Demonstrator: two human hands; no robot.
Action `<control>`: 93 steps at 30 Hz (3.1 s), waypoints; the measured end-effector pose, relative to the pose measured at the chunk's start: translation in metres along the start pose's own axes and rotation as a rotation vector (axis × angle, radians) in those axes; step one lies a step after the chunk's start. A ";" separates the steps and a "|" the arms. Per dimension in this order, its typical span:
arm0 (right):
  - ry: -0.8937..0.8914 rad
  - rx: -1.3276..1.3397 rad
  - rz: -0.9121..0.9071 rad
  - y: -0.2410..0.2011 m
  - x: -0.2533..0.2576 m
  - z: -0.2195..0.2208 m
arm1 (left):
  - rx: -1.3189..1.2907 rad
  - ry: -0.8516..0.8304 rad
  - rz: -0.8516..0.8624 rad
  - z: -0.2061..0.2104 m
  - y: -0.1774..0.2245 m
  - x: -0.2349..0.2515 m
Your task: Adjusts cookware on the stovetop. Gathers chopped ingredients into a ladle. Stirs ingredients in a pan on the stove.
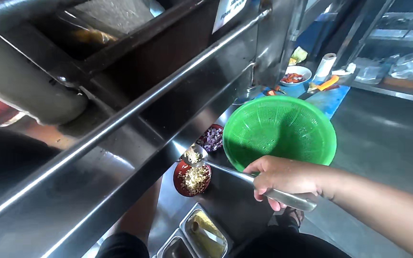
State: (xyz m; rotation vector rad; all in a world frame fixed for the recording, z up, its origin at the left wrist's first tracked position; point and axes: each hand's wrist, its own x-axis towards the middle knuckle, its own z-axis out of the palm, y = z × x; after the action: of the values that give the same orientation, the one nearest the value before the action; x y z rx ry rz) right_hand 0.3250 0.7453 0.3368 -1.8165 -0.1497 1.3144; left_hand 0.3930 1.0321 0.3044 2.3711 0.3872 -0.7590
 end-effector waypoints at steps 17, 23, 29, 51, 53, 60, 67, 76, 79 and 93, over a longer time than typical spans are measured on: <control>-0.006 0.048 -0.031 0.006 -0.006 -0.004 | 0.120 0.089 -0.039 0.001 0.007 0.004; -0.011 0.068 -0.023 0.008 -0.005 -0.005 | 0.130 0.148 -0.025 -0.005 0.003 -0.004; 0.001 0.078 -0.043 0.010 -0.015 -0.009 | -0.024 0.241 -0.090 -0.014 -0.003 -0.007; -0.048 0.119 0.018 0.028 -0.018 -0.002 | 0.151 0.306 -0.139 0.001 -0.008 0.003; -0.053 0.110 0.014 0.023 -0.013 -0.001 | 0.102 0.305 -0.088 -0.009 -0.013 -0.002; -0.069 0.090 -0.018 0.021 -0.003 -0.003 | 0.295 0.074 0.075 -0.003 -0.034 -0.020; -0.145 0.167 -0.020 0.039 -0.016 -0.001 | 0.137 0.208 0.058 0.004 -0.020 -0.011; -0.157 0.110 -0.023 0.066 -0.029 0.008 | 0.569 -0.003 0.136 0.073 -0.015 0.154; -0.156 0.139 -0.043 0.072 -0.032 0.008 | 0.669 0.044 0.061 0.084 -0.016 0.172; -0.158 0.173 -0.029 0.066 -0.017 0.010 | 0.059 0.166 0.172 0.041 -0.022 0.144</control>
State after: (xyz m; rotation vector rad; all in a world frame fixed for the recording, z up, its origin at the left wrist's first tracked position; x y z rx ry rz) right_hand 0.2849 0.7003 0.3026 -1.5603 -0.1422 1.4062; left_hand 0.4800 1.0353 0.1807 2.4933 0.2271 -0.5031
